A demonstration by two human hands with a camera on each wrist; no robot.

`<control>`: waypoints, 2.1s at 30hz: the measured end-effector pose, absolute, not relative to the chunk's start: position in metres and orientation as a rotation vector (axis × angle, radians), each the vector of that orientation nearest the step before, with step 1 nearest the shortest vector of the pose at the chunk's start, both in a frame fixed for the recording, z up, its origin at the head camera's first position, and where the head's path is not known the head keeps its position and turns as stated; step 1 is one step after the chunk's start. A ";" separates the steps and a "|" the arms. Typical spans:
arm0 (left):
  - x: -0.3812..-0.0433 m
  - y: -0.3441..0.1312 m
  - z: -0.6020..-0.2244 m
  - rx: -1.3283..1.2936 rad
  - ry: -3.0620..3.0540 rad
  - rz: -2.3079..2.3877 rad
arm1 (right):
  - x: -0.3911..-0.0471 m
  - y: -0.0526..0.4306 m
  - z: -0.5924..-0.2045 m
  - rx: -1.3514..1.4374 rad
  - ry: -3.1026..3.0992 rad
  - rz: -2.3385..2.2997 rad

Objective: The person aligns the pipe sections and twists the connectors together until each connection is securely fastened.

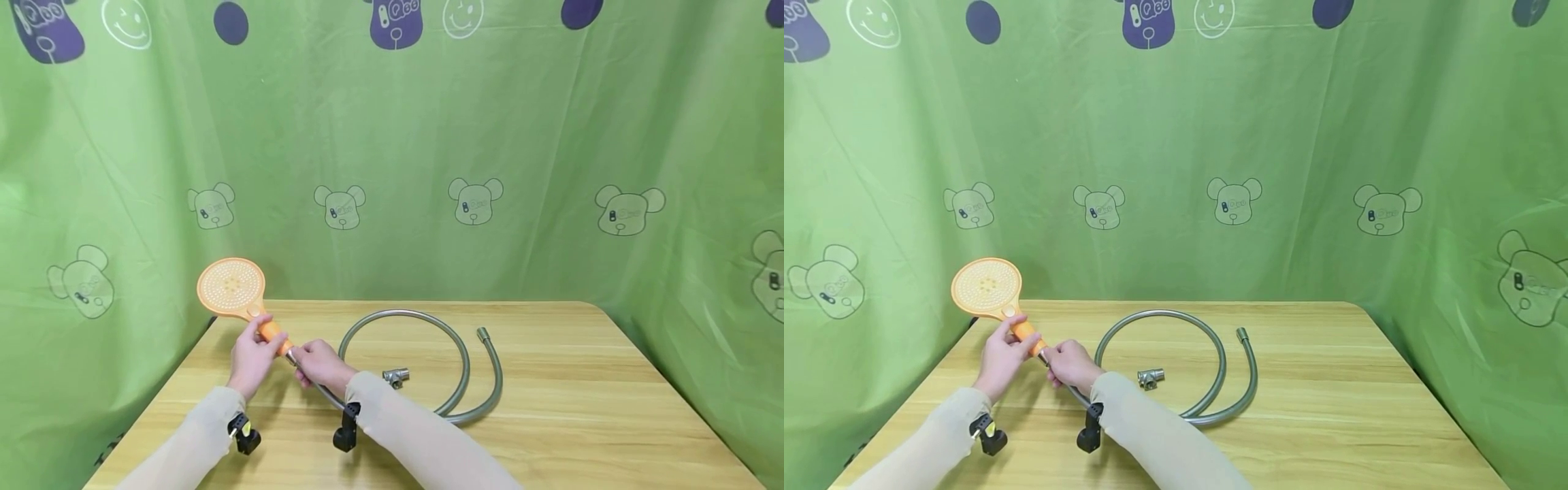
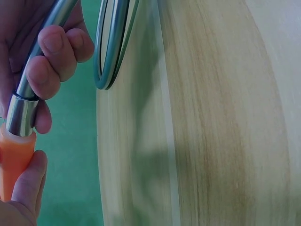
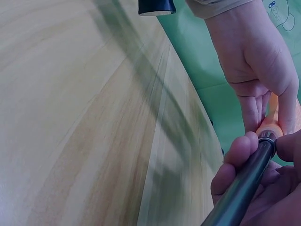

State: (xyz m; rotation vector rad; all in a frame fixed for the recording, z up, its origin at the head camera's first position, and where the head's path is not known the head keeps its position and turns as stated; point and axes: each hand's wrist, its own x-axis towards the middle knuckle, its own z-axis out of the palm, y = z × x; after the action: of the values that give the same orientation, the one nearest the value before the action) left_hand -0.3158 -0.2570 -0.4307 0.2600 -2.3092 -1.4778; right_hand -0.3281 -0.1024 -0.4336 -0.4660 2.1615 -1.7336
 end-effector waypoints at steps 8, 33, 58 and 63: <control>-0.317 -0.258 -0.432 0.257 -2.319 -1.458 | -0.330 -0.103 -0.436 -0.446 2.140 -1.768; -0.315 -0.256 -0.433 0.264 -2.302 -1.439 | -0.330 -0.101 -0.436 -0.445 2.109 -1.801; -0.313 -0.253 -0.432 0.245 -2.267 -1.512 | -0.322 -0.102 -0.434 -0.434 2.127 -1.810; -0.312 -0.252 -0.432 0.237 -2.252 -1.529 | -0.323 -0.101 -0.434 -0.422 2.068 -1.839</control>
State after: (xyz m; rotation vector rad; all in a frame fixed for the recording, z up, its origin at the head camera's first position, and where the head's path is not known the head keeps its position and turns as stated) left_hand -0.3117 -0.2518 -0.4321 0.2370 -2.2516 -1.5291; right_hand -0.3226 -0.1011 -0.4343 -0.4221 2.0675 -1.8389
